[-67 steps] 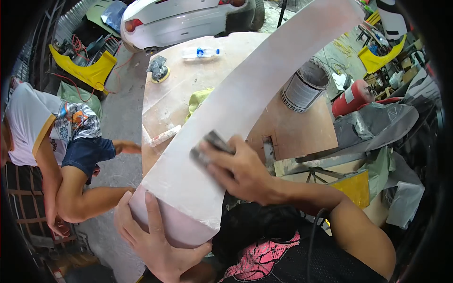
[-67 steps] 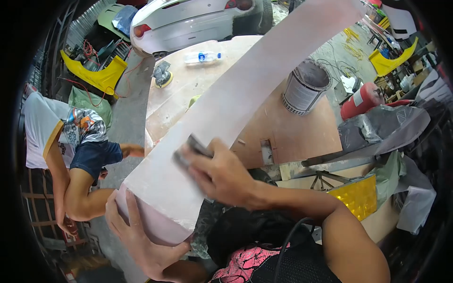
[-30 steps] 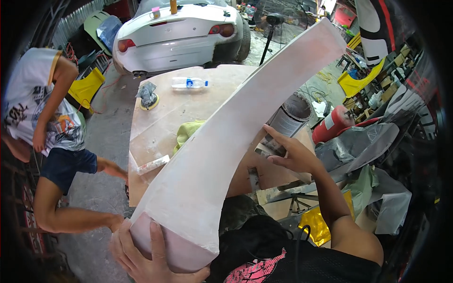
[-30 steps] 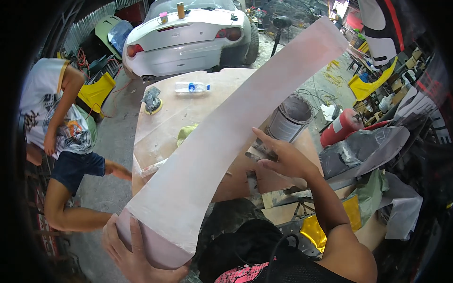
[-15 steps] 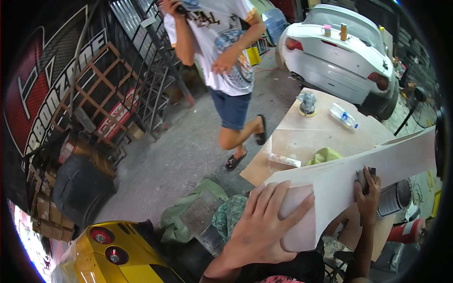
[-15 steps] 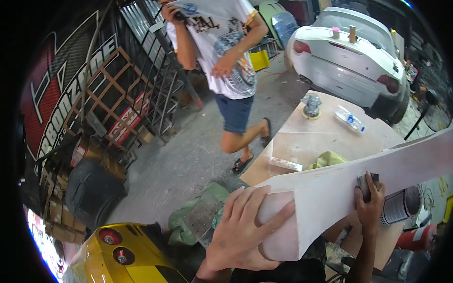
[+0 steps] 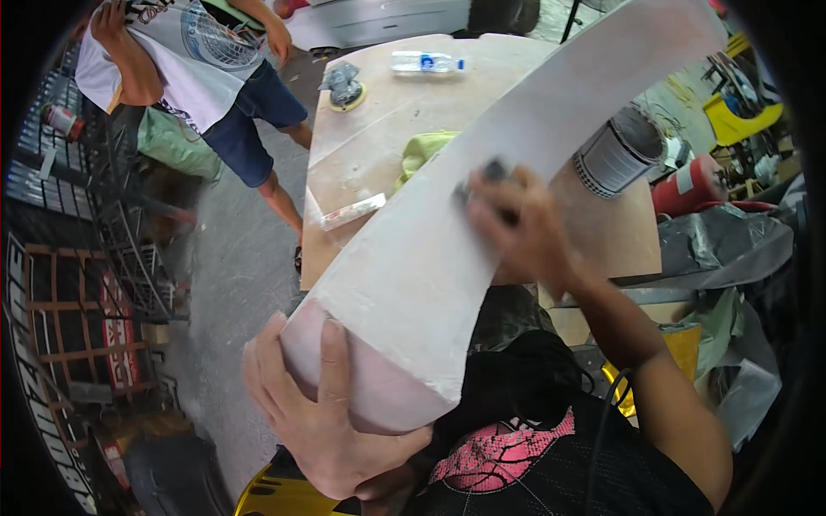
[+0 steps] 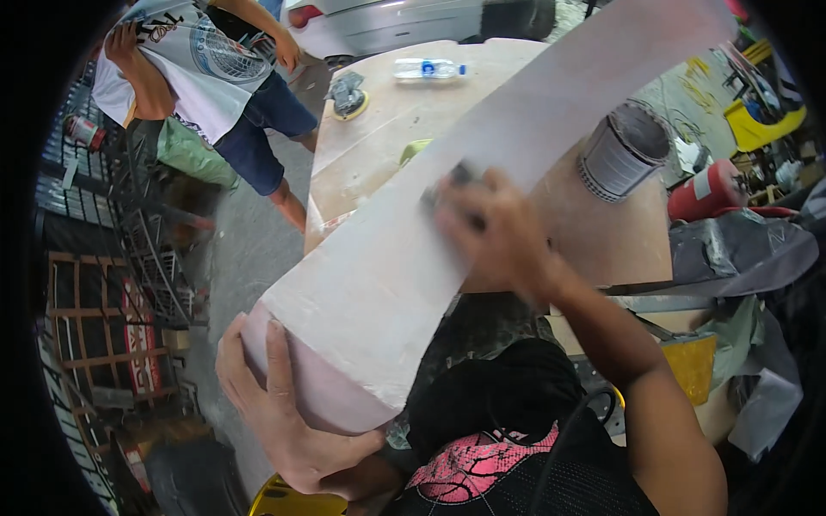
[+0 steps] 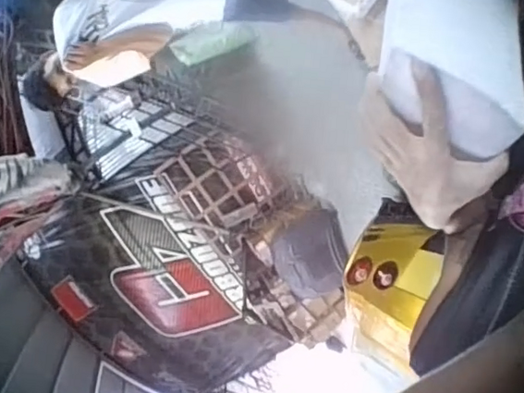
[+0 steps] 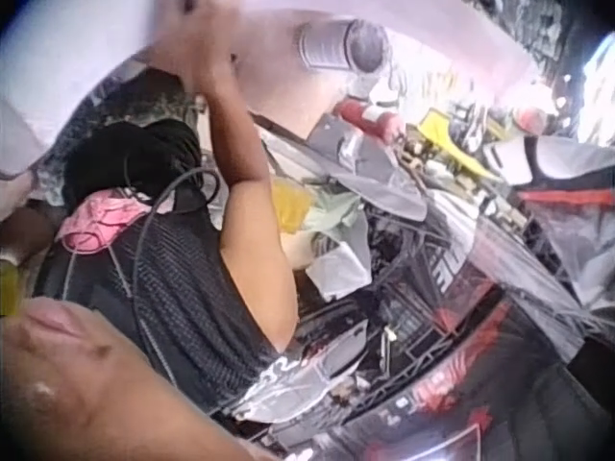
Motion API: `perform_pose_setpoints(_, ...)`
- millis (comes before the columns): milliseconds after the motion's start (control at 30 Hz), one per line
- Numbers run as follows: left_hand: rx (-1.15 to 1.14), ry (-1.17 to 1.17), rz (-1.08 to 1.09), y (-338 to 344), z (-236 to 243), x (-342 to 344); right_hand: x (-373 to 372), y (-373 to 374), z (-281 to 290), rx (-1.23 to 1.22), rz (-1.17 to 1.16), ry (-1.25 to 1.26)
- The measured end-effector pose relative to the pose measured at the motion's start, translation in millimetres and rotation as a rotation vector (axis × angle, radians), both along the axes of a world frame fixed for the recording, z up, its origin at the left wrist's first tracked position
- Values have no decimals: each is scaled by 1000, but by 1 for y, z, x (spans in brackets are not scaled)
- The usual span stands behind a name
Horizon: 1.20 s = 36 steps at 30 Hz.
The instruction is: Using a sanding block and sandpaper to smooth the surface of a white automotive aerodynamic body part.
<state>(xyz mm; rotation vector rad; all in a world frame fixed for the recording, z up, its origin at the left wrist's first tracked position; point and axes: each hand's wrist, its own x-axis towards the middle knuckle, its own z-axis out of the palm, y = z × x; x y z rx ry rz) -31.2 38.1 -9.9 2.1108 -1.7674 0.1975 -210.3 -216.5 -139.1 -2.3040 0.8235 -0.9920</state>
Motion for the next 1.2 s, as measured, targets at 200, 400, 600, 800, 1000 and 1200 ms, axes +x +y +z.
perform_pose_setpoints(200,-23,-43,88,-1,-3,0,24,11,42,236,-57,49)
perform_pose_setpoints(400,-44,-21,74,0,-2,-1,18,38,48,220,345,-110)
perform_pose_setpoints(600,10,-59,81,2,-4,-2,28,5,37,289,-147,-20)
perform_pose_setpoints(800,-35,-64,82,1,-4,-8,30,55,84,383,535,-104)
perform_pose_setpoints(1000,-43,-69,99,3,-7,-10,44,52,82,149,254,-22)
perform_pose_setpoints(1200,-41,-73,56,3,-6,-12,33,31,44,-68,-53,61)
